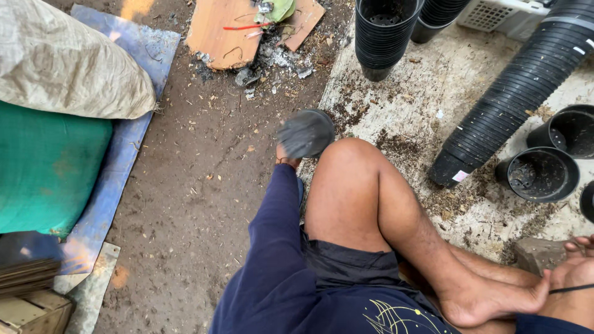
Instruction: The person sits on the ground and uses a heated soldering iron to melt holes into the bottom of black plastic nursery pots. They handle the pots one at a time, rotating them to create drainage holes, and place finished pots aside.
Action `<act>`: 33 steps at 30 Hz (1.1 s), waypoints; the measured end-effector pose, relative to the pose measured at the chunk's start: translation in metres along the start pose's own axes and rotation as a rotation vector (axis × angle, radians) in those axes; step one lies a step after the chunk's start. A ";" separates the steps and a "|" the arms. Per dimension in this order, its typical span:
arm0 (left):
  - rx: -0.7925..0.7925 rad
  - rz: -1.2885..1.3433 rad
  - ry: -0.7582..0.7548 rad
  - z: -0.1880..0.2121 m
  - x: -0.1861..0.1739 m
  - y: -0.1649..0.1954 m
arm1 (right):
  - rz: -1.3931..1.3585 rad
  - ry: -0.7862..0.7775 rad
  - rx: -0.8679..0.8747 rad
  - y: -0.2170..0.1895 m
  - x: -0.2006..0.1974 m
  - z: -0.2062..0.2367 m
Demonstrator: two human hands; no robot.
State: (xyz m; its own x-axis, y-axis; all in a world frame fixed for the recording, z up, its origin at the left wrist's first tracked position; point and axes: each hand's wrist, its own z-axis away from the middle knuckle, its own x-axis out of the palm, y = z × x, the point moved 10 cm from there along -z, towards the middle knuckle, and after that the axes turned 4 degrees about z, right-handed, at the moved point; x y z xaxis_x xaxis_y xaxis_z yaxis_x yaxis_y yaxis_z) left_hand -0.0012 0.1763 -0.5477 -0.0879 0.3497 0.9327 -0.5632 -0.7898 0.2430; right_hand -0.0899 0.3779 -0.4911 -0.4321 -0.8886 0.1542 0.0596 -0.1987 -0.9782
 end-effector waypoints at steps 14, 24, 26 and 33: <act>-0.053 -0.019 -0.168 -0.042 -0.013 -0.080 | 0.006 0.011 -0.011 -0.005 -0.001 0.001; -0.093 -0.062 -0.281 -0.059 -0.004 -0.118 | -0.009 -0.012 -0.043 -0.011 0.000 -0.004; -0.134 -0.074 -0.327 -0.056 0.014 -0.129 | -0.022 -0.019 -0.051 -0.010 -0.003 -0.006; -0.173 -0.105 -0.421 -0.053 0.040 -0.151 | 0.001 0.112 0.035 0.012 -0.032 -0.018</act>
State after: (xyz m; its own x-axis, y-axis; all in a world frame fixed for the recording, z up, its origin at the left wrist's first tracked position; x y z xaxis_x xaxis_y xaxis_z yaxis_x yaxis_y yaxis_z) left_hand 0.0368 0.3358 -0.5608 0.2978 0.1604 0.9410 -0.6834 -0.6525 0.3275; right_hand -0.0920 0.4112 -0.5107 -0.5294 -0.8375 0.1353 0.0904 -0.2142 -0.9726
